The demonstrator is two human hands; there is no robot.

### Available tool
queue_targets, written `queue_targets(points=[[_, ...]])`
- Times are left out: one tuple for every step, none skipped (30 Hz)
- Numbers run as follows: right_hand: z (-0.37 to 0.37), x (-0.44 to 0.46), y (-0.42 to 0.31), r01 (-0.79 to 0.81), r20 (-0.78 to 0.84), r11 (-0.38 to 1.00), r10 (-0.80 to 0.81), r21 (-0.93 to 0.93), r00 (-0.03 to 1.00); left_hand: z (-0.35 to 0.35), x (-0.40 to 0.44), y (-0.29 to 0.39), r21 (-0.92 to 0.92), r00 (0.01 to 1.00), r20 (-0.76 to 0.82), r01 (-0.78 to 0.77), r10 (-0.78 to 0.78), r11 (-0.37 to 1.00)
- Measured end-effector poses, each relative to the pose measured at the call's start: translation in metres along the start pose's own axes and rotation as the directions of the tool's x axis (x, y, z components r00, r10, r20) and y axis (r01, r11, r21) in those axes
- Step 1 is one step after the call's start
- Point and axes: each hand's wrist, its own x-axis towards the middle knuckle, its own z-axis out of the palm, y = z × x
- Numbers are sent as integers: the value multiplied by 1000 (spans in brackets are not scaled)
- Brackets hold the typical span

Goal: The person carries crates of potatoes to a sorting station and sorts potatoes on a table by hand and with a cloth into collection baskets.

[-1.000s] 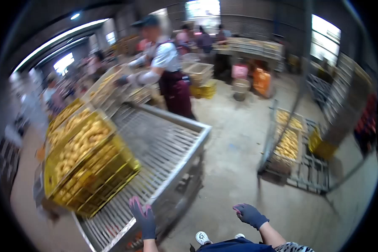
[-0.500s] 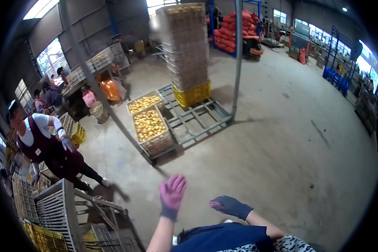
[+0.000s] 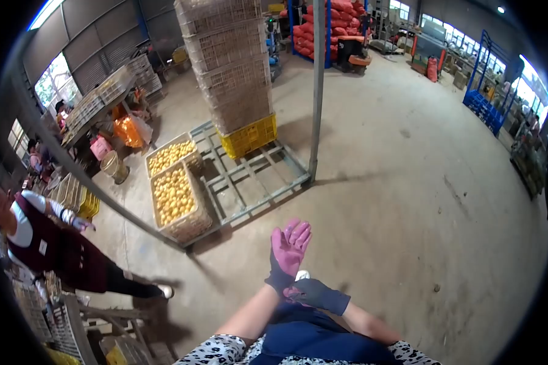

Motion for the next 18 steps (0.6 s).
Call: queue_targets(points=[[-28,9,-12,-4,-12,1000,4,-12,1000,5,29,-3,-54,999,5,46,-45,997],[-56,14,-27,-114,35,993,116,-42,993,10,55,-8,19,998,-5,64,-63,998],[-78,14,-34,-233,87,970,239,-76,967,26,72,-11,-7,997,-11,75,-75,997],[-100,11,-32,-257,92,963,265,-86,960,48,90,-12,79,995,-16,95,-94,992],[-126,12,-30,-158,34,979,164,-130,986,64,111,-11,174,994,-14,107,-106,979],[-150,16,-27,-49,-20,983,47,-175,999,72,135,-21,240,986,22,157,-167,958],[-170,18,-20,-45,-20,984,42,-174,999,86,153,-30,244,986,22,154,-164,958],[-189,21,-6,-50,-73,986,39,-158,997,99,171,-40,342,983,36,155,-178,927],[-211,28,2,-53,-131,988,34,-142,991,108,193,-48,439,979,53,152,-195,886],[-233,28,-1,-152,-152,986,142,-61,978,110,216,-57,503,982,71,116,-175,856],[-257,32,15,-144,-166,988,133,-61,977,105,242,-64,512,980,84,112,-179,852],[-281,31,38,-39,-248,982,-8,-185,969,95,269,-70,591,959,193,55,-207,805],[-309,31,51,54,-310,948,-156,-315,938,93,292,-74,658,923,298,-15,-243,753],[-341,26,59,-55,-334,945,-59,-323,941,92,313,-79,644,943,230,37,-239,764],[-372,24,57,-46,-351,945,-75,-325,933,91,337,-83,656,938,245,26,-245,754],[-402,22,54,-173,-362,862,-13,-476,932,86,360,-87,675,937,214,63,-277,735],[-433,20,58,-294,-384,739,51,-607,922,82,383,-93,691,934,182,101,-307,716],[-465,23,79,-294,-401,738,35,-608,916,74,408,-100,700,929,200,86,-310,709]])
